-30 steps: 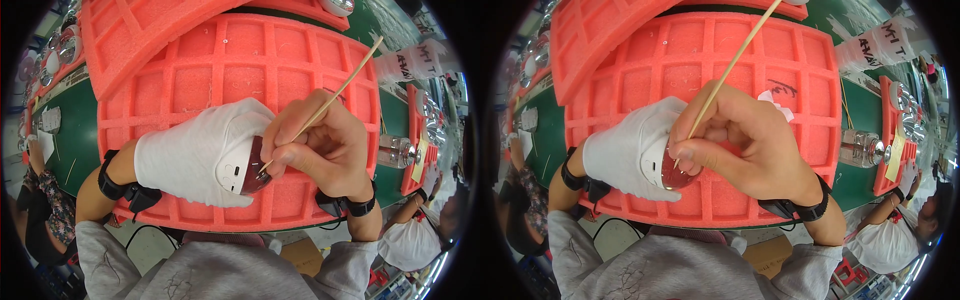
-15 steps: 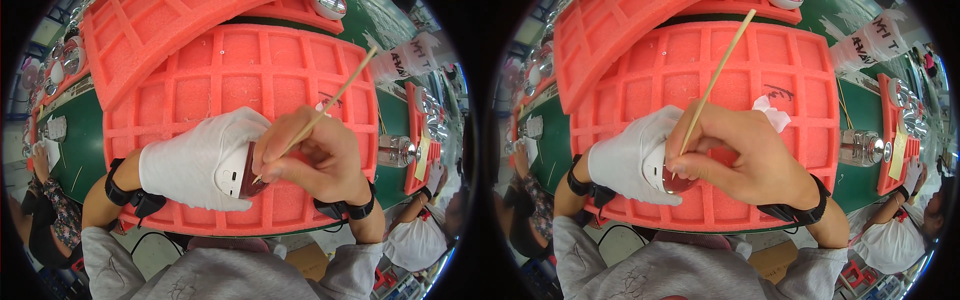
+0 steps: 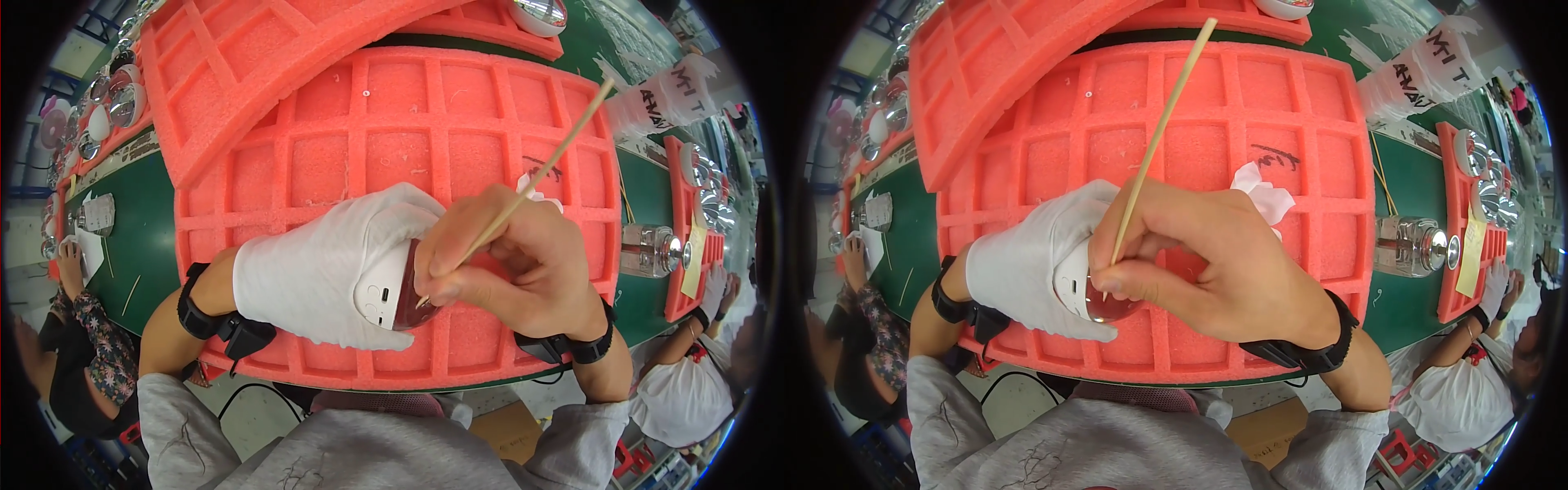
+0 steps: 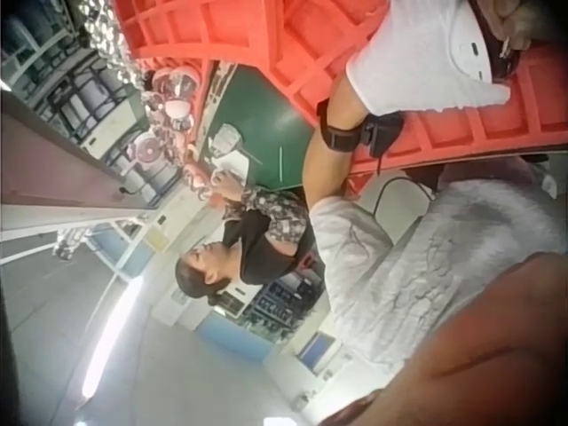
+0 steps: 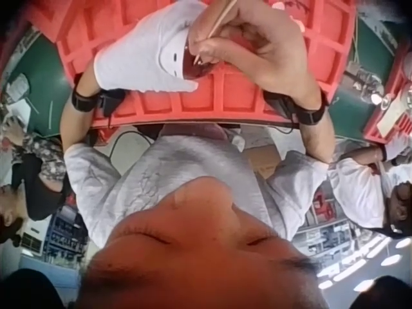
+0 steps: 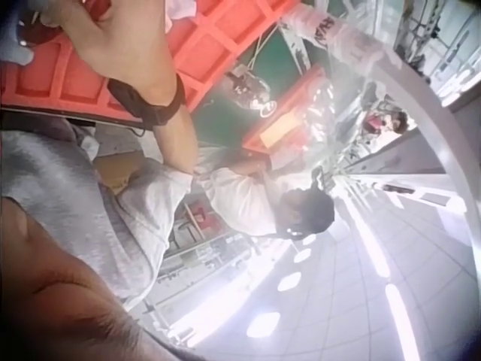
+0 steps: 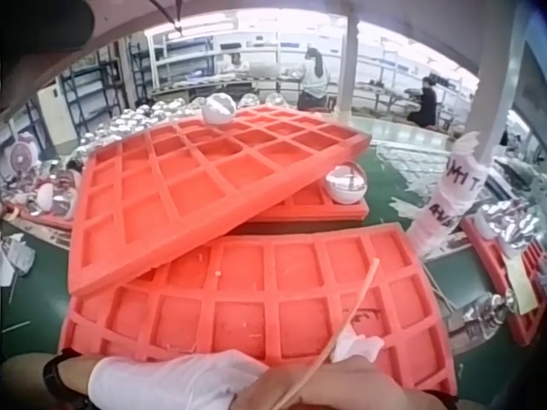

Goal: The person cleans a small electronic device by wiping it with a cloth and using a wooden stick to scrape the crevices. They then pick up a new cloth to wipe the device again before continuing to scrape the small openings with the stick.

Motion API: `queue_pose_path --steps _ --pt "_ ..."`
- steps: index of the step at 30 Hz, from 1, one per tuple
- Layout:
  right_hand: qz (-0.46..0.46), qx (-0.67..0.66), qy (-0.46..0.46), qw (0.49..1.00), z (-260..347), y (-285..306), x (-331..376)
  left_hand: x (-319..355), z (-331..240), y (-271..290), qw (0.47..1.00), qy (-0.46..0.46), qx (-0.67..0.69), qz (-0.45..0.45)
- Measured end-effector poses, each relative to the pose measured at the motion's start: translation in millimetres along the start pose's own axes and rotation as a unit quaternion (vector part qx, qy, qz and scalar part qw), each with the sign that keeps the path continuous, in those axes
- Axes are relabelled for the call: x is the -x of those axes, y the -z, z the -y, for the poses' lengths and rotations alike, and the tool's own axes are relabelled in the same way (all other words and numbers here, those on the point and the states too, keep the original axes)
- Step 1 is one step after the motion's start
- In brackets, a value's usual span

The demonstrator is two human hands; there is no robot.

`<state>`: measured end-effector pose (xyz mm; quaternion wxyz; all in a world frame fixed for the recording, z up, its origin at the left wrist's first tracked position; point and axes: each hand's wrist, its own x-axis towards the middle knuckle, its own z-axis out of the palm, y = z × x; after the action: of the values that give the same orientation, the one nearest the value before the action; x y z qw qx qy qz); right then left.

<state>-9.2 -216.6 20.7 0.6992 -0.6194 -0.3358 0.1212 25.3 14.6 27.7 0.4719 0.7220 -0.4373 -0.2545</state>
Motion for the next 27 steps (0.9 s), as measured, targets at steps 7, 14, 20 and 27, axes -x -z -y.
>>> queue_pose_path --steps 7,14,20,27 --pt "-0.021 -0.050 -0.045 0.998 1.9 -0.8 0.9 -3.7 -2.6 -0.6 1.000 -0.007 -0.006 0.021" --pt "-0.033 -0.069 -0.069 0.995 5.4 -2.7 -1.4 -4.4 -1.5 2.5 0.999 -0.010 -0.010 0.029" --pt "-0.059 -0.085 -0.098 0.990 11.1 -5.7 -3.4 -4.6 -3.3 3.6 0.999 -0.011 -0.014 0.029" --pt "-0.026 -0.051 -0.036 0.998 3.4 -2.0 -2.3 -2.7 -2.1 1.4 1.000 -0.007 -0.017 0.012"
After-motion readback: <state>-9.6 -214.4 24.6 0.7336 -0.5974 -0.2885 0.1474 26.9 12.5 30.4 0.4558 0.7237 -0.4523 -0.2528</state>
